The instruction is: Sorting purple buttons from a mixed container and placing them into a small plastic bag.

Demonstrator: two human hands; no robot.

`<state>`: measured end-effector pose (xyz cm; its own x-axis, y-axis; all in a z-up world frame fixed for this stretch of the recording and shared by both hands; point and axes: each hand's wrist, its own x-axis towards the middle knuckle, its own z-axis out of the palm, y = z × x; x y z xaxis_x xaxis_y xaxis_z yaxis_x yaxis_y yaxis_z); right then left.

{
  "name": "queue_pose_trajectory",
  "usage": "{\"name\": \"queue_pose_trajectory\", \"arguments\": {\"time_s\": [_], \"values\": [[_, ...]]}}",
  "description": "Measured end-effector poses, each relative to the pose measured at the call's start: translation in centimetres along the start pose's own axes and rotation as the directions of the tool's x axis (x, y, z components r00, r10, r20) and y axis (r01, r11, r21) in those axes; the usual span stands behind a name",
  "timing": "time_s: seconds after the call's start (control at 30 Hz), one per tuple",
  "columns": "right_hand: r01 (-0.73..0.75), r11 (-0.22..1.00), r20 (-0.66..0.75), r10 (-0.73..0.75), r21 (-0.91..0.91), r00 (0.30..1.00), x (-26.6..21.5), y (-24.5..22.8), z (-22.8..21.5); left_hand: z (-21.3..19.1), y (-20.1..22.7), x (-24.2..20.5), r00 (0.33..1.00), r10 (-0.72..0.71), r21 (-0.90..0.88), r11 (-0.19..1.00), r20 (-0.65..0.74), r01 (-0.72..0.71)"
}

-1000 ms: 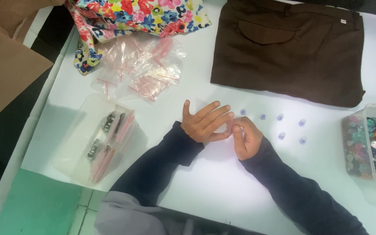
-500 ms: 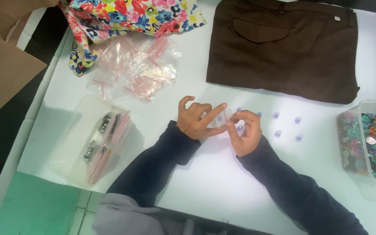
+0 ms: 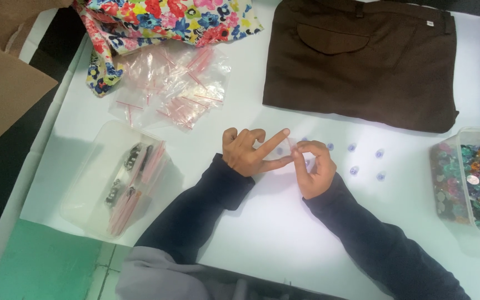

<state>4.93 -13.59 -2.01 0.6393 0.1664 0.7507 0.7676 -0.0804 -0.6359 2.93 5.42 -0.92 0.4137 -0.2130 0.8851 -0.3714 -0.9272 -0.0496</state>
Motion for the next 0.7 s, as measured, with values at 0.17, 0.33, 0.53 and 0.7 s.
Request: {"name": "queue_pose_trajectory", "arguments": {"time_s": [0.17,0.33,0.53,0.7], "values": [[-0.04,0.998,0.028,0.039,0.044,0.999,0.2,-0.2,-0.3,-0.4,0.1,0.7,1.0,-0.01,0.008,1.0,0.0,0.01],[-0.142,0.99,0.024,0.142,0.015,0.99,0.4,-1.0,0.0,-1.1,-0.5,1.3,0.999,-0.042,0.049,0.998,0.023,0.041],[-0.114,0.993,0.042,0.115,-0.032,0.993,0.2,-0.6,-0.3,0.1,0.0,0.0,1.0,-0.024,0.031,0.999,-0.001,0.024],[-0.075,0.996,0.077,0.079,-0.05,0.994,-0.2,0.5,-0.6,0.5,0.0,-0.5,0.999,-0.026,-0.016,1.0,0.047,0.027]]}}
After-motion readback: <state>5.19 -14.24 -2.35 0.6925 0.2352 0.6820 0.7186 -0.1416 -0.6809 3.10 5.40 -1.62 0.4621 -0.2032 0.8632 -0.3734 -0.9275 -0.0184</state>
